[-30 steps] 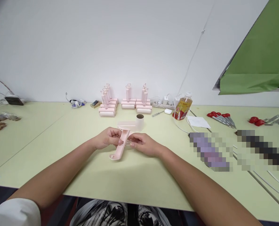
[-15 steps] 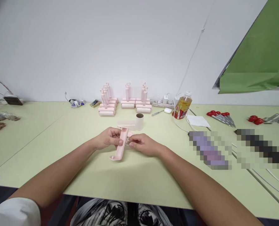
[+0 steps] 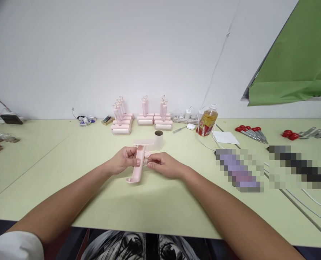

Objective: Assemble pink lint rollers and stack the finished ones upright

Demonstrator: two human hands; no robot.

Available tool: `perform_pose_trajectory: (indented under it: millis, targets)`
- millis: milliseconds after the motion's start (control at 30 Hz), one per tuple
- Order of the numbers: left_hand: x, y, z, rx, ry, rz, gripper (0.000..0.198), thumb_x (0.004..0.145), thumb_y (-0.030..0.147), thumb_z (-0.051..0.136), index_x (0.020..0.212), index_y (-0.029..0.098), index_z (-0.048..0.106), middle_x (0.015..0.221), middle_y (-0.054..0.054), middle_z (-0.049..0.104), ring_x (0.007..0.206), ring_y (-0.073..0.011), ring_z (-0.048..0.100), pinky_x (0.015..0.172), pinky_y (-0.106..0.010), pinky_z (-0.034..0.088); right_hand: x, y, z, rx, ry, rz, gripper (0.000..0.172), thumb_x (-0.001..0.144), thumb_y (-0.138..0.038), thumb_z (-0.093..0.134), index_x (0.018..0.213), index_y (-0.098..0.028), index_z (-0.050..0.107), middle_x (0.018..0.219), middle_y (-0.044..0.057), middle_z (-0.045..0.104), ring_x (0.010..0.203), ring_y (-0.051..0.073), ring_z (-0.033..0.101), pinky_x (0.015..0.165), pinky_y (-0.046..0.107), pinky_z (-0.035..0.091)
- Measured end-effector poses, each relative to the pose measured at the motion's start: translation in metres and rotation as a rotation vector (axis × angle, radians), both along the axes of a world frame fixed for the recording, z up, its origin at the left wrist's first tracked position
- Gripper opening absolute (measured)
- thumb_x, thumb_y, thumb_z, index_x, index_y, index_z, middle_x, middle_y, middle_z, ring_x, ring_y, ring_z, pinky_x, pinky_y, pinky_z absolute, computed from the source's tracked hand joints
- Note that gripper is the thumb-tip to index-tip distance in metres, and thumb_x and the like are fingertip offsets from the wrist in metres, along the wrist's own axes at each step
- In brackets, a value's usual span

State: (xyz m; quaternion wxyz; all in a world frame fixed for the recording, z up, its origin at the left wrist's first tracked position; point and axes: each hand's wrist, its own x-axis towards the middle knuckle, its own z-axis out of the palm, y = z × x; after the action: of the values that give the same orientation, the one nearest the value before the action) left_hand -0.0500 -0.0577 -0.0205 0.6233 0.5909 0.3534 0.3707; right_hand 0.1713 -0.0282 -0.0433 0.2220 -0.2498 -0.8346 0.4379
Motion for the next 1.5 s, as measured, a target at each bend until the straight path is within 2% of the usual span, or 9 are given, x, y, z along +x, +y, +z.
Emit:
perform_pose_trajectory:
  millis: [200, 300, 400, 500, 567, 733, 933, 1300, 1500]
  targets:
    - [-0.014, 0.008, 0.008, 0.055, -0.004, 0.118, 0.042, 0.061, 0.044, 0.081, 0.083, 0.012, 0.063, 0.07, 0.001, 0.056, 0.061, -0.0094, 0.05, 0.057, -0.022, 0.04, 0.004, 0.004, 0.002, 0.19, -0.065, -0.066, 0.037, 0.093, -0.048, 0.049, 0.075, -0.017, 0.058, 0.07, -0.001, 0.05, 0.063, 0.013, 0.044, 0.06, 0.026, 0.036]
    - [-0.029, 0.012, 0.018, 0.231, 0.094, 0.28, 0.036, 0.07, 0.045, 0.073, 0.087, 0.014, 0.065, 0.066, 0.002, 0.055, 0.057, -0.0092, 0.049, 0.054, -0.022, 0.039, 0.002, 0.0, 0.004, 0.387, -0.088, -0.048, 0.029, 0.092, -0.042, 0.051, 0.084, -0.018, 0.063, 0.103, 0.011, 0.064, 0.093, 0.022, 0.058, 0.081, 0.035, 0.045]
    - [-0.036, 0.013, 0.023, 0.368, 0.368, 0.322, 0.032, 0.083, 0.042, 0.059, 0.1, 0.016, 0.067, 0.058, 0.004, 0.053, 0.045, -0.0083, 0.044, 0.047, -0.022, 0.036, -0.006, -0.008, 0.004, 0.491, -0.154, 0.014, 0.025, 0.093, -0.04, 0.052, 0.092, -0.019, 0.066, 0.14, 0.014, 0.05, 0.13, 0.03, 0.043, 0.104, 0.046, 0.036]
    - [-0.032, 0.015, 0.019, 0.556, 0.642, 0.394, 0.032, 0.085, 0.037, 0.056, 0.109, 0.019, 0.067, 0.081, -0.002, 0.067, 0.056, -0.0118, 0.055, 0.054, -0.026, 0.043, -0.02, -0.014, 0.003, 0.529, -0.259, 0.077, 0.031, 0.095, -0.041, 0.049, 0.095, -0.017, 0.067, 0.152, 0.015, 0.036, 0.142, 0.033, 0.026, 0.112, 0.053, 0.024]
    - [-0.027, 0.019, 0.013, 0.68, 0.779, 0.423, 0.027, 0.085, 0.034, 0.055, 0.104, 0.02, 0.069, 0.093, -0.004, 0.07, 0.07, -0.0152, 0.06, 0.065, -0.028, 0.046, -0.03, -0.017, 0.001, 0.535, -0.317, 0.093, 0.035, 0.096, -0.041, 0.045, 0.095, -0.014, 0.066, 0.152, 0.019, 0.034, 0.143, 0.036, 0.024, 0.111, 0.055, 0.025]
    - [-0.022, 0.029, 0.006, 0.793, 0.97, 0.407, 0.022, 0.088, 0.028, 0.051, 0.099, 0.021, 0.069, 0.087, -0.003, 0.069, 0.077, -0.0178, 0.061, 0.069, -0.03, 0.045, -0.041, -0.019, -0.003, 0.57, -0.366, 0.093, 0.034, 0.098, -0.037, 0.04, 0.093, -0.013, 0.063, 0.133, 0.022, 0.05, 0.13, 0.036, 0.04, 0.102, 0.054, 0.037]
    - [-0.02, 0.034, 0.001, 0.856, 1.003, 0.36, 0.023, 0.087, 0.024, 0.053, 0.103, 0.018, 0.069, 0.089, -0.005, 0.068, 0.079, -0.0189, 0.061, 0.07, -0.031, 0.045, -0.044, -0.019, -0.008, 0.578, -0.325, 0.069, 0.041, 0.099, -0.042, 0.037, 0.094, -0.011, 0.063, 0.143, 0.023, 0.039, 0.139, 0.038, 0.026, 0.106, 0.054, 0.032]
    - [-0.015, 0.041, -0.013, 0.991, 1.101, 0.289, 0.021, 0.085, 0.018, 0.052, 0.096, 0.019, 0.071, 0.085, -0.007, 0.065, 0.081, -0.0201, 0.057, 0.073, -0.032, 0.043, -0.049, -0.034, -0.008, 0.555, -0.34, 0.112, 0.039, 0.097, -0.041, 0.041, 0.1, -0.01, 0.063, 0.143, 0.025, 0.042, 0.138, 0.037, 0.031, 0.109, 0.057, 0.027]
    - [-0.007, 0.043, -0.025, 1.051, 1.212, 0.217, 0.02, 0.085, 0.018, 0.053, 0.087, 0.021, 0.072, 0.084, -0.007, 0.061, 0.079, -0.0209, 0.051, 0.071, -0.033, 0.04, -0.053, -0.044, -0.002, 0.55, -0.396, 0.148, 0.041, 0.098, -0.041, 0.039, 0.101, -0.009, 0.064, 0.121, 0.023, 0.056, 0.129, 0.036, 0.041, 0.109, 0.058, 0.028]
